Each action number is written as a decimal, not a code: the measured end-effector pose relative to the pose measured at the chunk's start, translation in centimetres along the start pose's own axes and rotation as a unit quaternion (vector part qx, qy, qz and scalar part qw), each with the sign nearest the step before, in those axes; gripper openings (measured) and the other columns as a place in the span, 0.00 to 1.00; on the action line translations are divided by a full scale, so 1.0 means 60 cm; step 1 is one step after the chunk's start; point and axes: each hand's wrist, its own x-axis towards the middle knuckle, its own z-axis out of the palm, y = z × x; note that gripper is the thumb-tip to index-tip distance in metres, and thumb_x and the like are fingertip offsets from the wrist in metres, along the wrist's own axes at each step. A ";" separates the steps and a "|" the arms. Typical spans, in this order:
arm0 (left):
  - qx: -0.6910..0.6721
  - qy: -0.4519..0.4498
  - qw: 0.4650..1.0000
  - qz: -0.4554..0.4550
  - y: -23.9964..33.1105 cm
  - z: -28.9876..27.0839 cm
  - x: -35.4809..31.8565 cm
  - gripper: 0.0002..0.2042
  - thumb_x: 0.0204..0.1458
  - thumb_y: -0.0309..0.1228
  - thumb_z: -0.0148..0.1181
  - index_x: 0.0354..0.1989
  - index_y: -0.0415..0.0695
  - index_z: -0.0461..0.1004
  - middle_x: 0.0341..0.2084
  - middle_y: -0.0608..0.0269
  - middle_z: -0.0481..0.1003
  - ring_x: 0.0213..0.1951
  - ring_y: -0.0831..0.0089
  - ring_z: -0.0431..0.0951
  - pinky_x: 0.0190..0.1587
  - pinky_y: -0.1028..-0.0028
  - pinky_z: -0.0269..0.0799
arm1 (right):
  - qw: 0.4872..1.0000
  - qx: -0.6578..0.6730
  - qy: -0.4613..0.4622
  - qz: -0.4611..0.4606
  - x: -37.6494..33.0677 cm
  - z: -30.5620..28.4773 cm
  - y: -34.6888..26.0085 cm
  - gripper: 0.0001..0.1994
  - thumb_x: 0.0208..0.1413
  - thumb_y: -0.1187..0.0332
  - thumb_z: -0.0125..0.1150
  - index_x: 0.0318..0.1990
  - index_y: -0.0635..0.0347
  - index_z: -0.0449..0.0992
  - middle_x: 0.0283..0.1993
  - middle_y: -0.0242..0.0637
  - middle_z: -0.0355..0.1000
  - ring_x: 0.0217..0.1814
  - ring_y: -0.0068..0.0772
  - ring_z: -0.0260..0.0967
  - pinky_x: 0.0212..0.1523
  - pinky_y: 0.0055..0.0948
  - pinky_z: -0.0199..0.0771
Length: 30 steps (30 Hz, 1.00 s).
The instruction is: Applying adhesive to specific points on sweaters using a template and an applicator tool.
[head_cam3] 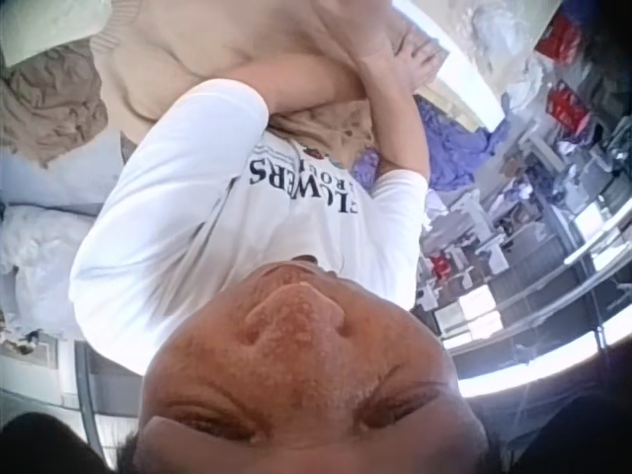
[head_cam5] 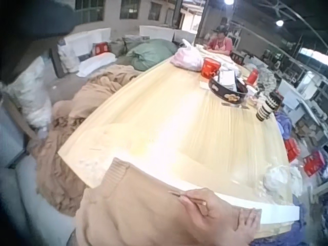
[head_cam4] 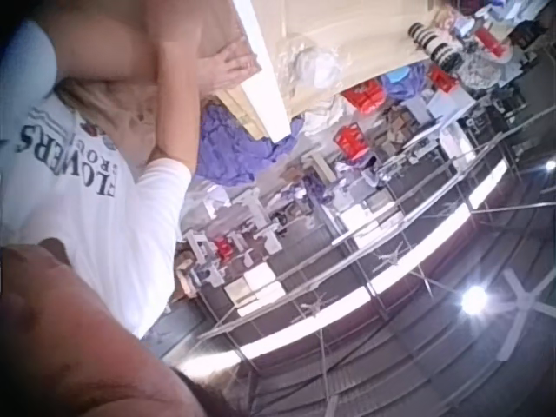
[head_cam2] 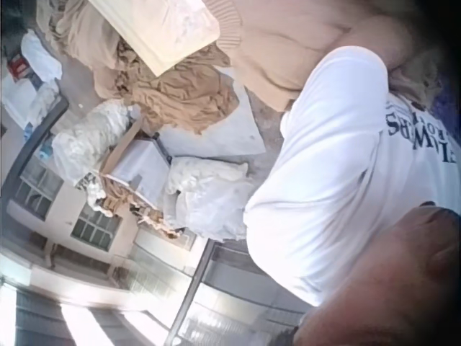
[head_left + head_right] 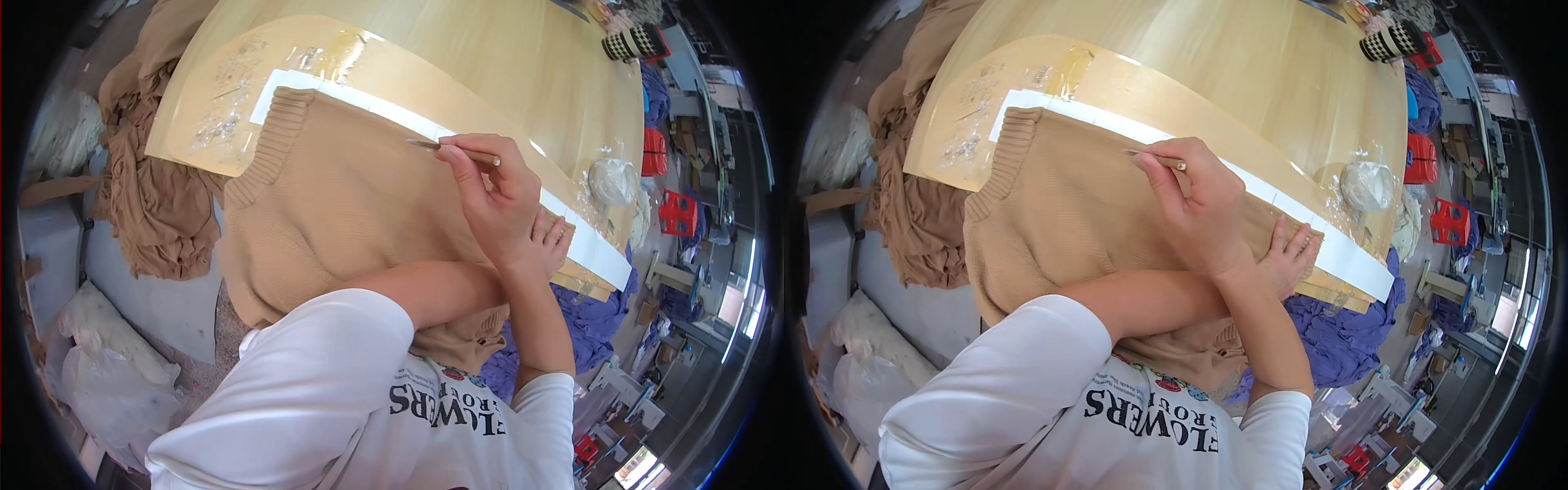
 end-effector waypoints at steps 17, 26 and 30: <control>0.083 -0.173 0.980 0.054 -0.124 -0.226 0.058 0.19 0.54 0.37 0.43 0.53 0.43 0.65 0.58 0.57 0.55 0.60 0.58 0.53 0.56 0.39 0.44 | 0.991 0.049 0.114 -0.054 0.063 -0.021 -0.076 0.06 0.59 0.75 0.48 0.41 0.66 0.70 0.26 0.35 0.70 0.28 0.23 0.70 0.29 0.18 0.69; 0.086 -0.324 0.879 -0.338 -0.490 -0.660 -0.177 0.31 0.54 0.57 0.42 0.39 0.37 0.76 0.31 0.41 0.75 0.35 0.53 0.75 0.40 0.64 0.69 | 0.913 -0.174 -0.364 -0.059 -0.095 0.015 -0.152 0.09 0.46 0.77 0.57 0.37 0.61 0.69 0.35 0.38 0.68 0.34 0.33 0.66 0.33 0.26 0.67; -0.363 -0.148 0.865 -0.315 -0.434 -0.617 -0.228 0.40 0.50 0.63 0.41 0.61 0.39 0.57 0.54 0.51 0.65 0.53 0.62 0.67 0.56 0.67 0.59 | 0.991 -0.088 -0.073 -0.072 -0.044 -0.063 -0.201 0.08 0.46 0.84 0.55 0.28 0.60 0.66 0.34 0.34 0.67 0.34 0.25 0.64 0.38 0.23 0.65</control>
